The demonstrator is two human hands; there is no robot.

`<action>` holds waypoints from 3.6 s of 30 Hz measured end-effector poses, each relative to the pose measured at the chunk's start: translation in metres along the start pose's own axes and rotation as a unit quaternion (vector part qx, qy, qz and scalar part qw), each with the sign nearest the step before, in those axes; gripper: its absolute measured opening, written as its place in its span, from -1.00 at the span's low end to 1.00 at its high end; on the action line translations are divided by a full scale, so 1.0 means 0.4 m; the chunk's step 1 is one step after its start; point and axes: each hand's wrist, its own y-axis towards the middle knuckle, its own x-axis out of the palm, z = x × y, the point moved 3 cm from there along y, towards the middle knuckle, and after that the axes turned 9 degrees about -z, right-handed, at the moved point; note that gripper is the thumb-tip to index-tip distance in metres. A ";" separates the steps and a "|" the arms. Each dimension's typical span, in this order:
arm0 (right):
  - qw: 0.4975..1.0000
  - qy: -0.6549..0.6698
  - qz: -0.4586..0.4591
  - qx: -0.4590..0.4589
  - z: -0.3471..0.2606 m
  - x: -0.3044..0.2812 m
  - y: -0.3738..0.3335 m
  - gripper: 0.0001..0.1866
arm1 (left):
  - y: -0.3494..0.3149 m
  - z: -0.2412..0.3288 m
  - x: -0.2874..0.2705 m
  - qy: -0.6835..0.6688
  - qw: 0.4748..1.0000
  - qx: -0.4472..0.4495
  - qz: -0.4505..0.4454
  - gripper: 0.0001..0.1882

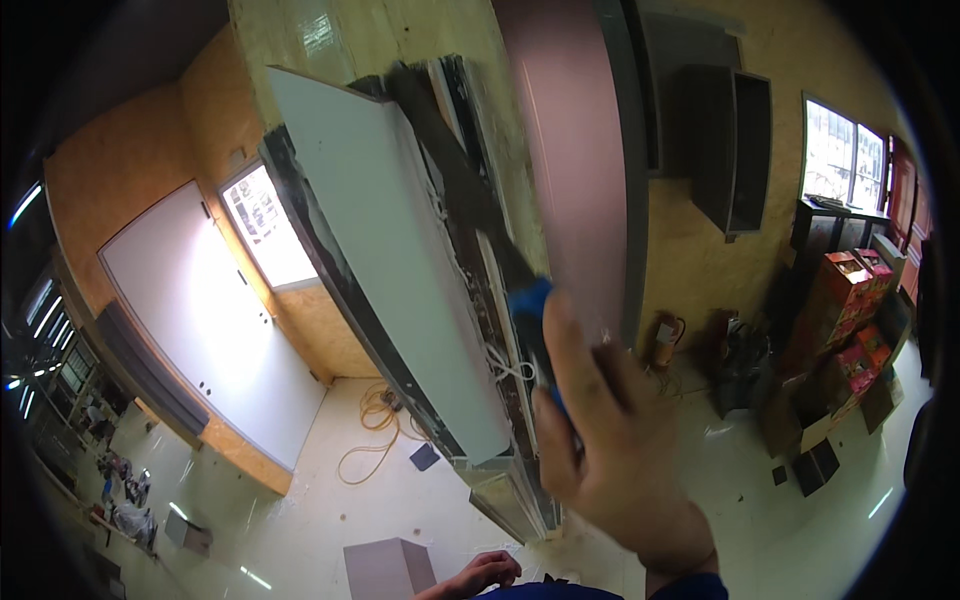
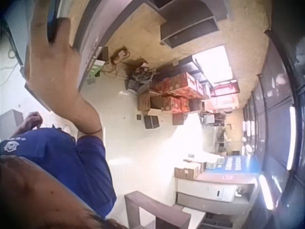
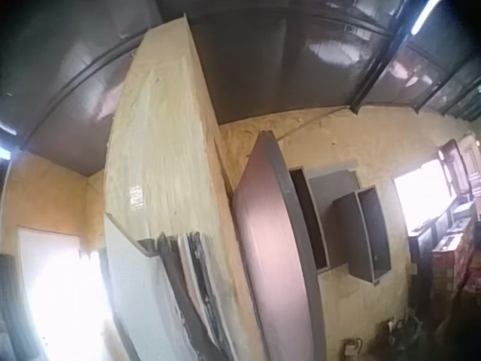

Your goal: The person uses a blue-handled scraper to remove adhesive residue from the edge of a large panel. They repeatedly scrape along the seam and wipe away residue with their hand.

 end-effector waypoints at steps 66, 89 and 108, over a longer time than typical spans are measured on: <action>0.914 0.395 0.087 -0.039 0.019 0.117 0.183 -0.72 | -0.354 0.014 0.321 0.058 0.867 0.333 0.367 -0.57; 0.971 0.228 -0.025 -0.063 0.021 0.031 0.230 -0.82 | -0.338 -0.022 0.298 0.070 0.857 0.332 0.387 -0.58; 0.987 0.078 -0.124 -0.069 0.123 0.073 0.042 -0.68 | -0.351 -0.009 0.283 0.063 0.865 0.313 0.388 -0.60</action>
